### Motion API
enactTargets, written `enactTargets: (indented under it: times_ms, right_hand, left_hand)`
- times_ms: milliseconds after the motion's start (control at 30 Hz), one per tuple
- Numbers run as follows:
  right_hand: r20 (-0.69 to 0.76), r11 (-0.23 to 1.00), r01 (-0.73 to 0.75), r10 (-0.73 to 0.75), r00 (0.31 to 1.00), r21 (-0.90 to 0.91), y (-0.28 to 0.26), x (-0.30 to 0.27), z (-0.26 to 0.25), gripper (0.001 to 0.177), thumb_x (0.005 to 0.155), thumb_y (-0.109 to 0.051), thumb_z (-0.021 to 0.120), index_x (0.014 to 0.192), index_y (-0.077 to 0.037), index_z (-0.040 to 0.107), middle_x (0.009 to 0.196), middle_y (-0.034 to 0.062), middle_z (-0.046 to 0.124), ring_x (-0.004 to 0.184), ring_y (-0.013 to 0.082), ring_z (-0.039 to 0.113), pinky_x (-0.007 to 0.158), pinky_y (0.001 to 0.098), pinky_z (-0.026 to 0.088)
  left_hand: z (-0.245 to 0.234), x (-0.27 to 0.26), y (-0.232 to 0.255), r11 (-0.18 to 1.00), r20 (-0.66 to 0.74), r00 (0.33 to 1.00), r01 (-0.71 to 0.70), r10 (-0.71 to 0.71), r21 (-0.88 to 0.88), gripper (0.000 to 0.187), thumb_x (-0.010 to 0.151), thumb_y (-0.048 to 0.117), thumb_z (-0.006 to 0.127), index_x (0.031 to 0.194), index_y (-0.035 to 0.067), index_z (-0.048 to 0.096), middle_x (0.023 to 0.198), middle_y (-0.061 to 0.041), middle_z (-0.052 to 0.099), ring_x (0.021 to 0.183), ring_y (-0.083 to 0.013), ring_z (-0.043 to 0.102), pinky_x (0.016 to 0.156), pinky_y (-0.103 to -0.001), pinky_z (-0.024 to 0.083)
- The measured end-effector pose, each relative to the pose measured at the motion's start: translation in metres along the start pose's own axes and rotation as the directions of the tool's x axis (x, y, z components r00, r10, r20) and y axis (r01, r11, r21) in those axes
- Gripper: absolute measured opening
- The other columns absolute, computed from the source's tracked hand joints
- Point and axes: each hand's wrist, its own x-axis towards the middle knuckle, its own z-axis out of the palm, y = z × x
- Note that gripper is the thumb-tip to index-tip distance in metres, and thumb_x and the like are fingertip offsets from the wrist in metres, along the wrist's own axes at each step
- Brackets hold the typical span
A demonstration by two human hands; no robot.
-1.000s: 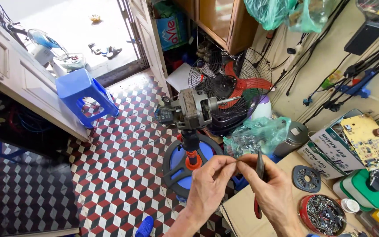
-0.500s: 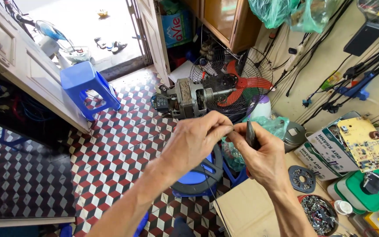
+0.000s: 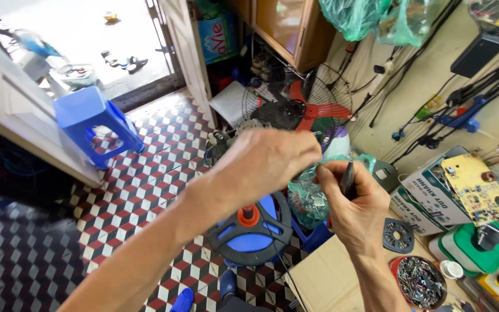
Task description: Repairing and reassembling a motor for an electric fan.
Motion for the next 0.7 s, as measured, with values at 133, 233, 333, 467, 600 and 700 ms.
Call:
enactTargets:
  times_ms: [133,233,333,467,600,700]
  right_hand:
    - [-0.202,0.951,0.304,-0.31,0.929,-0.061,0.037,0.018,0.037,0.008,0.102,-0.009,0.075,0.099,-0.004,0.07,0.076,-0.005,0.061,0.064,0.0014,0.045,0.057,0.0196,0.038]
    - [-0.27,0.95,0.311,-0.306,0.913,-0.024,0.051,0.029,0.063,0.009,0.1,-0.009,0.074,0.096,-0.004,0.067,0.077,-0.0066,0.064,0.066,-0.0005,0.046,0.058,0.0178,0.039]
    - [-0.3,0.957,0.278,-0.289,0.909,-0.078,0.059,0.029,0.078,0.01,0.099,-0.009,0.074,0.095,-0.004,0.067,0.073,-0.0072,0.058,0.063,0.0004,0.041,0.056,0.0187,0.036]
    - [-0.327,0.96,0.254,-0.28,0.903,-0.123,0.057,0.028,0.083,0.009,0.098,-0.008,0.075,0.096,-0.004,0.067,0.068,-0.0069,0.052,0.06,0.0009,0.039,0.054,0.0198,0.033]
    - [-0.314,0.941,0.277,-0.327,0.891,-0.193,0.053,0.026,0.084,0.01,0.096,-0.006,0.076,0.096,-0.005,0.067,0.067,-0.0047,0.051,0.06,0.0021,0.039,0.053,0.021,0.033]
    - [-0.26,0.898,0.382,-0.431,0.864,-0.22,0.043,0.023,0.084,0.011,0.097,-0.005,0.075,0.098,-0.004,0.064,0.078,-0.0029,0.059,0.066,0.0023,0.048,0.057,0.0209,0.041]
  left_hand:
    - [-0.02,0.044,-0.051,0.984,-0.099,0.982,-0.151,0.16,0.095,0.02,0.098,0.024,0.062,0.106,0.011,0.075,0.092,-0.01,0.076,0.082,-0.0286,0.073,0.073,-0.042,0.056]
    - [-0.022,0.065,-0.088,0.989,0.108,0.983,0.144,-0.147,0.033,0.028,0.093,0.035,0.065,0.099,0.012,0.08,0.083,-0.012,0.075,0.075,-0.0274,0.072,0.07,-0.042,0.054]
    - [-0.005,0.065,-0.118,0.941,0.397,0.867,0.337,-0.302,-0.02,0.032,0.088,0.04,0.067,0.094,0.011,0.08,0.075,-0.013,0.074,0.069,-0.0226,0.071,0.069,-0.038,0.054]
    - [0.001,0.064,-0.121,0.905,0.556,0.791,0.399,-0.257,-0.149,0.034,0.087,0.041,0.069,0.094,0.012,0.083,0.072,-0.005,0.076,0.065,-0.0128,0.067,0.065,-0.033,0.053]
    - [-0.008,0.067,-0.11,0.853,0.645,0.704,0.499,-0.297,-0.152,0.036,0.088,0.043,0.068,0.094,0.011,0.085,0.065,-0.002,0.071,0.058,-0.0101,0.057,0.056,-0.03,0.048]
    - [-0.012,0.067,-0.108,0.864,0.662,0.69,0.488,-0.294,-0.125,0.04,0.09,0.044,0.069,0.086,0.007,0.084,0.062,-0.003,0.064,0.056,-0.0115,0.051,0.053,-0.031,0.043]
